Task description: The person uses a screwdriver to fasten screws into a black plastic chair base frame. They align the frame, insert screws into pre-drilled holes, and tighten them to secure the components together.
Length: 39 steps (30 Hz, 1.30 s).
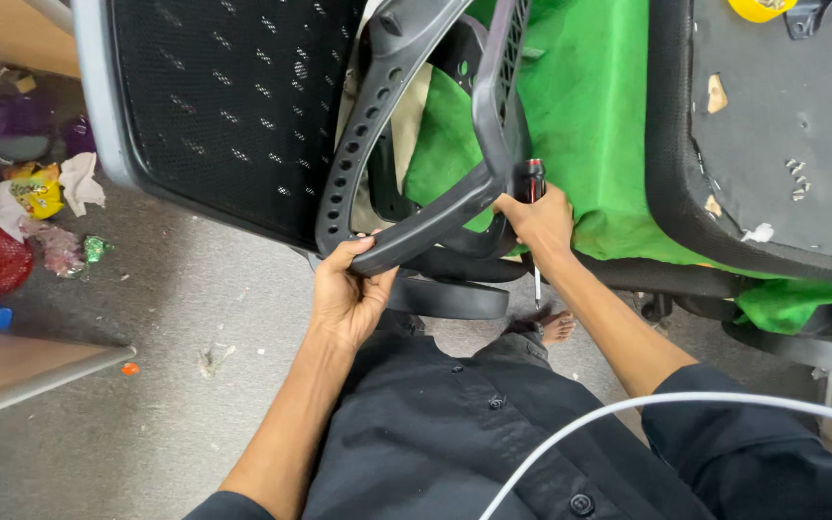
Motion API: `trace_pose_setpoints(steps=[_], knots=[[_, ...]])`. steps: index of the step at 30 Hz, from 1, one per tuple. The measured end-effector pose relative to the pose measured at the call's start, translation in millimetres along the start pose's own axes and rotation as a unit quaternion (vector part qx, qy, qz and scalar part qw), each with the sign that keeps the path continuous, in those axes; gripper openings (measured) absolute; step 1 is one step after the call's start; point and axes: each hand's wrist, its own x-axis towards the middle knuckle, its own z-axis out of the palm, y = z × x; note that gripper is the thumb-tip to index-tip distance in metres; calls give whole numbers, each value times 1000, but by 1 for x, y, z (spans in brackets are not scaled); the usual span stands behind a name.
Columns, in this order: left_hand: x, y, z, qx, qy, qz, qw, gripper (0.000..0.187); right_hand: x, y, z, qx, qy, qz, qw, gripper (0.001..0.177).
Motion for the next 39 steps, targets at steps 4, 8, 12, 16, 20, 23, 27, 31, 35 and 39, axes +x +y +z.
trace_pose_setpoints(steps=[4, 8, 12, 16, 20, 23, 27, 31, 35, 39], knots=[[-5, 0, -1, -3, 21, 19, 1000, 11, -27, -32, -18, -65, 28, 43, 997, 33], [3, -3, -2, 20, 21, 26, 999, 15, -45, -48, -41, -57, 35, 90, 994, 36], [21, -10, -6, 8, 39, 37, 999, 17, -59, -51, -67, -54, 31, 94, 994, 36], [47, -10, -12, -3, 66, 44, 997, 17, -74, -48, -84, -68, 9, 74, 995, 37], [87, -14, -12, -31, 63, 46, 996, 16, -79, -51, -100, -40, -14, 42, 998, 34], [117, -20, -16, -16, 60, 56, 996, 16, -82, -51, -109, -33, -17, 22, 999, 33], [151, -25, -34, 13, 99, 77, 992, 15, -94, -48, -125, -129, 27, -31, 991, 39], [175, -19, -61, 78, 128, 58, 987, 16, -105, -44, -151, -199, 59, -26, 978, 47], [189, -13, -72, 146, 202, 30, 968, 24, -111, -49, -180, -216, 69, -59, 972, 50], [198, -9, -81, 216, 237, 13, 947, 29, -112, -51, -212, -230, 60, -39, 971, 46]])
